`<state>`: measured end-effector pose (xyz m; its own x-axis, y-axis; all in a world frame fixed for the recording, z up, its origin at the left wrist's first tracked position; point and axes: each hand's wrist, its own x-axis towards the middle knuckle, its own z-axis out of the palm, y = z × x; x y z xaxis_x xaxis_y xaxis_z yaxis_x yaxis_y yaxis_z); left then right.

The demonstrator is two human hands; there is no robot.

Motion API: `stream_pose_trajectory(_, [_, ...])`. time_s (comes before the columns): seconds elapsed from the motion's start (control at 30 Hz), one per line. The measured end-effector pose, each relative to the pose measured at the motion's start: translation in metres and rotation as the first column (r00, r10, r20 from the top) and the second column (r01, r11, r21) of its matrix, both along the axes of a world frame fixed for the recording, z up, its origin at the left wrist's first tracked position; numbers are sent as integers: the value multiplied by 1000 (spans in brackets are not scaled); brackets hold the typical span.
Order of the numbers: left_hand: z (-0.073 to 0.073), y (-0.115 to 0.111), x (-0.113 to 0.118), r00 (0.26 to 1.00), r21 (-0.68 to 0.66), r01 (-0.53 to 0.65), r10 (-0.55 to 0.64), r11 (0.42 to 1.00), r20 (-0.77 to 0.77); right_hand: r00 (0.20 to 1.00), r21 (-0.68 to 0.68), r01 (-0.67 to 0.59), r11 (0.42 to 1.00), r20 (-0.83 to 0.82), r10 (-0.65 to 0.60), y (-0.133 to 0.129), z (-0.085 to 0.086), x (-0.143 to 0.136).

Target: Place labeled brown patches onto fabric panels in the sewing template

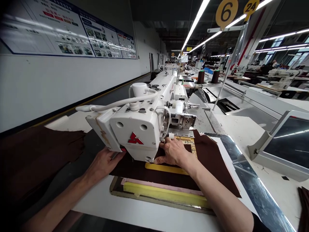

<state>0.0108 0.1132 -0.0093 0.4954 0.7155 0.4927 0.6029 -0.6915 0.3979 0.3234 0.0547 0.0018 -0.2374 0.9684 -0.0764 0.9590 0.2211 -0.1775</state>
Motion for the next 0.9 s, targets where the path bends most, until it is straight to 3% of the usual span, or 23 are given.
stream_pose_trajectory(0.9, [-4, 0, -5, 998, 15, -15, 16, 1000, -63, 1000, 9, -6, 1000, 13, 6, -45, 7, -21])
